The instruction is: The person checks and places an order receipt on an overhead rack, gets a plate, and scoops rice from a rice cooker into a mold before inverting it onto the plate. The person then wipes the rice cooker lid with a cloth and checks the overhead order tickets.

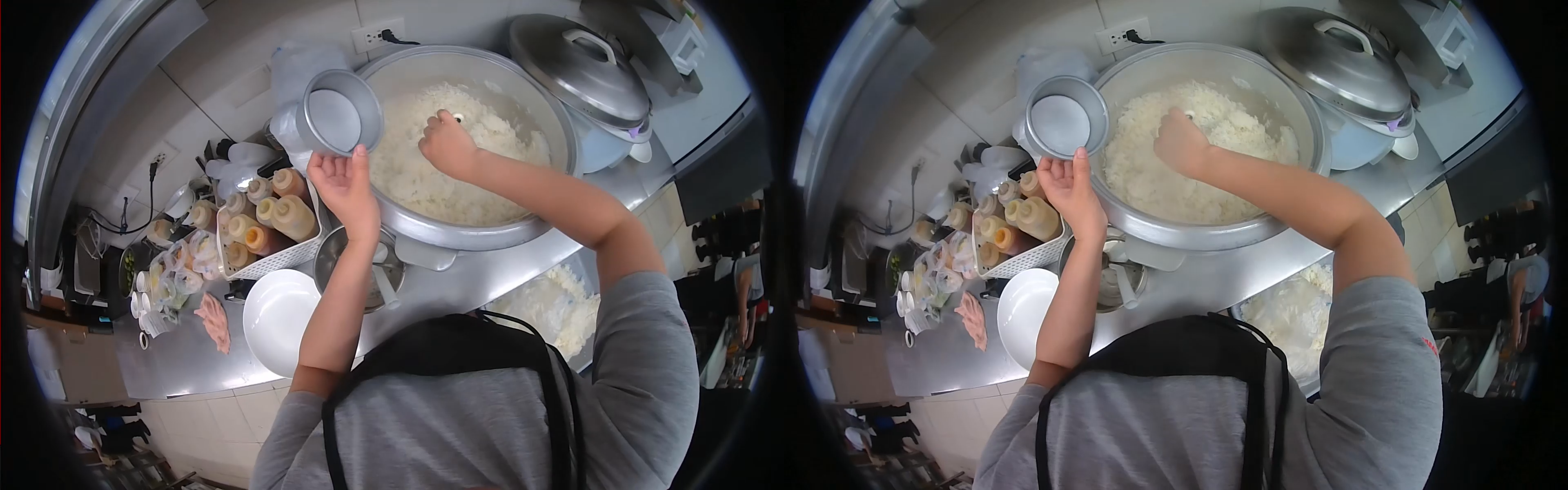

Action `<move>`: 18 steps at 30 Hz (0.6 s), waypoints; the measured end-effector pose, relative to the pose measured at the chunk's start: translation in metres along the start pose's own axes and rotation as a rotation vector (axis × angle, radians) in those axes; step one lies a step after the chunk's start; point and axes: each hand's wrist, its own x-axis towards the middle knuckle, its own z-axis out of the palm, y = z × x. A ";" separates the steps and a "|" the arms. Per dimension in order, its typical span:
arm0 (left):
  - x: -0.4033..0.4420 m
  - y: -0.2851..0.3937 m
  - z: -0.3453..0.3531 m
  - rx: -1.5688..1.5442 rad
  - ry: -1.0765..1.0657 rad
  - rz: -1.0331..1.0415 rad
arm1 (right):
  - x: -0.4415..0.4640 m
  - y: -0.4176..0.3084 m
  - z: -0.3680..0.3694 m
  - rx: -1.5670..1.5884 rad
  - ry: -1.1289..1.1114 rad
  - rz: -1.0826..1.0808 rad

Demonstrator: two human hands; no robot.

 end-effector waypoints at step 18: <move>0.000 -0.005 -0.002 0.012 -0.007 0.058 | -0.013 -0.020 -0.010 0.673 -0.276 0.245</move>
